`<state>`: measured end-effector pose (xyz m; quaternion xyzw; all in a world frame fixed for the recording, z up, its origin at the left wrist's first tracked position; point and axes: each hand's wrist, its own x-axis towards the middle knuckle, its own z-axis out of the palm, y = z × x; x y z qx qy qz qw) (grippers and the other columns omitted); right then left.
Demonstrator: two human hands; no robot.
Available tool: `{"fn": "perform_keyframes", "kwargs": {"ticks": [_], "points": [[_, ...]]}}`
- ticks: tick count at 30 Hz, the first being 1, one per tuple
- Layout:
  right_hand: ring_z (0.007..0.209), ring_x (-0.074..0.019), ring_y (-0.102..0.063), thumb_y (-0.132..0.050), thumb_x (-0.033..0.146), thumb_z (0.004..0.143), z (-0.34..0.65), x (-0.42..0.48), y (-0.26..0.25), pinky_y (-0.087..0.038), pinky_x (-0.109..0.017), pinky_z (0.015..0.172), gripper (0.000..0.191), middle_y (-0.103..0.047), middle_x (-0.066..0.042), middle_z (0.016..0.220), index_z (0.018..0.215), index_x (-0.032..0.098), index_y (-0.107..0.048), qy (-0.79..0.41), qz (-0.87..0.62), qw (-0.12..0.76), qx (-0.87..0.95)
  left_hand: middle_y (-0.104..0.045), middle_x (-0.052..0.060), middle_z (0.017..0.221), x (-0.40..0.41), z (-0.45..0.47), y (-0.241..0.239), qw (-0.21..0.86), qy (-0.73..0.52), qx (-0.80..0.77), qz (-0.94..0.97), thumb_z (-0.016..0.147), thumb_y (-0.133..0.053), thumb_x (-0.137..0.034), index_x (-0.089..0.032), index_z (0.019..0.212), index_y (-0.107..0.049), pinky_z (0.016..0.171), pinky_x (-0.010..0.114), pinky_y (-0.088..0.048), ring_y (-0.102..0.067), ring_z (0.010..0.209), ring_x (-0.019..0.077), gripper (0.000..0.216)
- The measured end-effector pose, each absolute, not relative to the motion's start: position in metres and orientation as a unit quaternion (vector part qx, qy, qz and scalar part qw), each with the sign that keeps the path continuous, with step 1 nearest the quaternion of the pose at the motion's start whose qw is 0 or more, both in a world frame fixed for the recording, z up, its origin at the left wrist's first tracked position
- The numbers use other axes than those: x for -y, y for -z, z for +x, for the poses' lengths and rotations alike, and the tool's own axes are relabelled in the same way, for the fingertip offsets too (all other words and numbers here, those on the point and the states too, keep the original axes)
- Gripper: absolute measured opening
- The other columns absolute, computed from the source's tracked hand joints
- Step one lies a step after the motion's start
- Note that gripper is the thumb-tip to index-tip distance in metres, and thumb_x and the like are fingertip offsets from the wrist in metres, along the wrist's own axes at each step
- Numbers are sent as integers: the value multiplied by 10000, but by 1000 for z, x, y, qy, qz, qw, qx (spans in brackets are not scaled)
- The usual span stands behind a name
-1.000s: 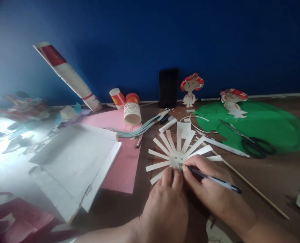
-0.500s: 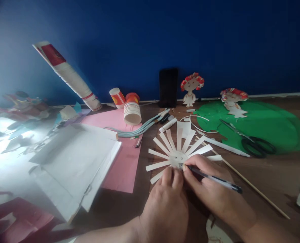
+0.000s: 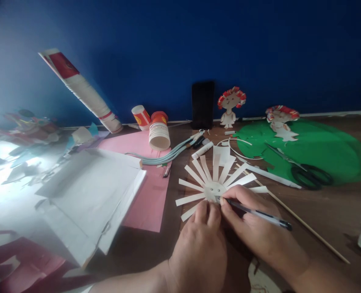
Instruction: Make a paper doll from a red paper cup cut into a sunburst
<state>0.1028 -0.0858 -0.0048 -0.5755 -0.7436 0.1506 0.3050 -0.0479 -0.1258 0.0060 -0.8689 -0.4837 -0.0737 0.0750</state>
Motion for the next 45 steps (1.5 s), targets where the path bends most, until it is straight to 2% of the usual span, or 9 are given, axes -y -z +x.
{"fn": "perform_keyframes", "kwargs": {"ticks": [9, 21, 39, 45], "points": [[625, -150, -680, -551, 441, 897, 100, 83, -1, -504, -261, 610, 188, -719, 66, 716, 797, 302, -630, -125, -554, 328, 755, -657, 140, 1207, 127, -48, -5, 71, 77, 480, -871, 889, -576, -270, -74, 1281, -652, 654, 283, -517, -576, 1060, 271, 445], [614, -157, -685, -541, 460, 883, 101, 82, 0, -512, -265, 576, 198, -722, 70, 714, 792, 309, -632, -123, -566, 322, 748, -662, 141, 1176, 126, -47, -7, 66, 62, 486, -869, 901, -560, -259, -67, 1317, -622, 639, 280, -515, -588, 991, 250, 462], [711, -180, -675, -535, 501, 895, 104, 83, 3, -505, -291, 664, 266, -719, 20, 774, 818, 272, -646, -183, -592, 295, 727, -665, 135, 1200, 126, -48, -10, 69, 65, 486, -869, 909, -558, -261, -70, 1293, -641, 650, 273, -525, -579, 1051, 255, 437], [728, -178, -678, -539, 492, 895, 102, 82, 1, -502, -286, 679, 256, -720, 17, 788, 824, 269, -643, -186, -591, 295, 728, -634, 148, 1276, 127, -50, -9, 74, 58, 468, -879, 913, -559, -299, -86, 1262, -670, 688, 292, -532, -572, 1092, 278, 424]]}}
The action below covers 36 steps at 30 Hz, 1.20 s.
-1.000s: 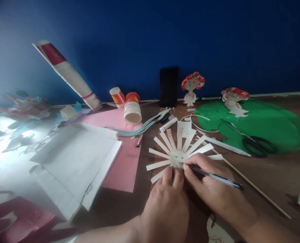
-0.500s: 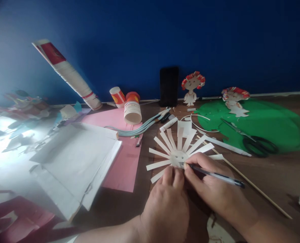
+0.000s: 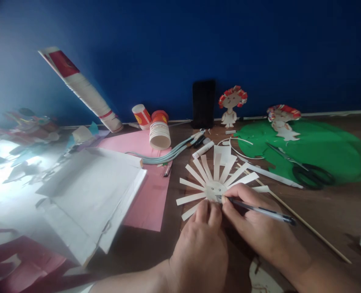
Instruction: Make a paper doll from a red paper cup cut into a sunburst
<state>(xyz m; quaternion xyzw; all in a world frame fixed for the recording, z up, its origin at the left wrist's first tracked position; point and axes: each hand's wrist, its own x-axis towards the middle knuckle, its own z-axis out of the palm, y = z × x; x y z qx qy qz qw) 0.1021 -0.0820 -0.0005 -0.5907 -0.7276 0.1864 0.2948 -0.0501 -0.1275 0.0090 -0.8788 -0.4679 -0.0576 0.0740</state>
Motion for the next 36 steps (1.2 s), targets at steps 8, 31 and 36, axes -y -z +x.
{"fn": "perform_keyframes", "kwargs": {"ticks": [8, 31, 36], "points": [[726, -194, -684, -530, 512, 891, 105, 84, 4, -514, -305, 669, 274, -728, 12, 792, 835, 274, -653, -176, -594, 296, 727, -667, 135, 1192, 126, -48, -10, 72, 61, 478, -873, 905, -563, -277, -81, 1301, -640, 631, 278, -514, -586, 1021, 255, 448], [672, -189, -679, -531, 508, 879, 102, 82, -1, -521, -292, 625, 280, -728, 5, 751, 799, 269, -654, -162, -587, 305, 732, -625, 158, 1236, 126, -48, -9, 74, 37, 474, -877, 928, -527, -283, -90, 1296, -647, 726, 296, -527, -558, 1079, 268, 433], [681, -187, -682, -540, 484, 884, 103, 82, 0, -517, -290, 634, 255, -730, 11, 760, 804, 269, -652, -159, -585, 305, 734, -655, 140, 1198, 126, -47, -9, 75, 55, 486, -869, 906, -548, -251, -90, 1283, -657, 679, 279, -519, -568, 1037, 254, 424]]}}
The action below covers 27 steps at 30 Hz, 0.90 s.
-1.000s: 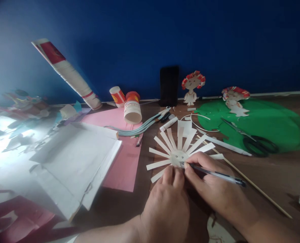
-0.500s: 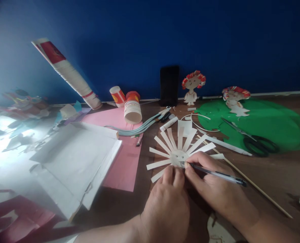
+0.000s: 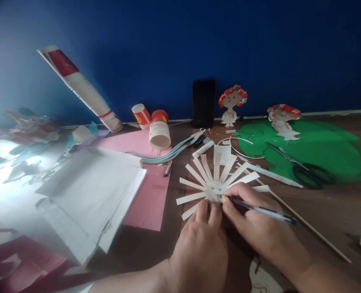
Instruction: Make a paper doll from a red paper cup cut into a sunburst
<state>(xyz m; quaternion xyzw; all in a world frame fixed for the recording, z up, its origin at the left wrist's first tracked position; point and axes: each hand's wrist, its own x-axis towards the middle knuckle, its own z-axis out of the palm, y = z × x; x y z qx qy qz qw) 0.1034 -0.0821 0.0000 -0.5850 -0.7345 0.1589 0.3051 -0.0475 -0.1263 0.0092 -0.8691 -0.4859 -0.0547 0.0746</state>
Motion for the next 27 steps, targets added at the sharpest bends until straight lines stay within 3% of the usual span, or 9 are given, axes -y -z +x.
{"fn": "perform_keyframes", "kwargs": {"ticks": [11, 27], "points": [[730, -190, -685, -555, 487, 887, 105, 83, 0, -512, -301, 695, 234, -723, 16, 789, 849, 274, -645, -140, -581, 333, 729, -661, 133, 1177, 127, -47, -10, 91, 64, 484, -868, 888, -579, -269, -109, 1308, -643, 750, 287, -534, -575, 998, 237, 454], [633, -172, -681, -554, 510, 887, 104, 83, 5, -514, -278, 589, 238, -717, 56, 723, 807, 301, -636, -132, -567, 337, 740, -662, 138, 1235, 127, -48, -12, 93, 54, 463, -880, 835, -635, -317, -125, 1234, -697, 740, 303, -535, -566, 1065, 268, 447]]}}
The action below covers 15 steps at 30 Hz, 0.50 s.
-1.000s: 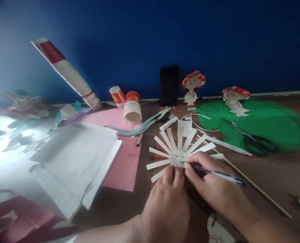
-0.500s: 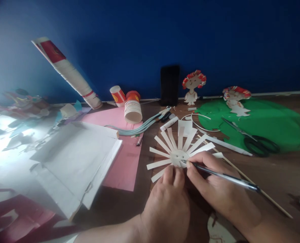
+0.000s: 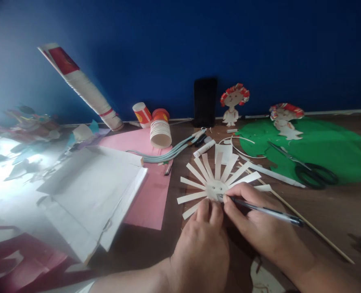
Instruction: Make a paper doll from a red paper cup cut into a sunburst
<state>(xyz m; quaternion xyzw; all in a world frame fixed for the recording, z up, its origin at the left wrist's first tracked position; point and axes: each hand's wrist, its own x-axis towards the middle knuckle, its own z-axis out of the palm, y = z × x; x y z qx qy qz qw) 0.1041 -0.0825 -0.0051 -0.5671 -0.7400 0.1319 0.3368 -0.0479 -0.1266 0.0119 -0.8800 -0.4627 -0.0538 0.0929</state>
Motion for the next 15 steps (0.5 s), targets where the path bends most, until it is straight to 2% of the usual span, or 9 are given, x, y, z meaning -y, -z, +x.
{"fn": "perform_keyframes", "kwargs": {"ticks": [15], "points": [[656, -170, -693, -535, 520, 892, 104, 79, 7, -525, -281, 604, 246, -726, 59, 744, 833, 309, -645, -142, -569, 323, 743, -658, 145, 1238, 126, -48, -11, 98, 48, 459, -882, 837, -635, -323, -136, 1241, -694, 720, 302, -528, -557, 1100, 277, 449]]}}
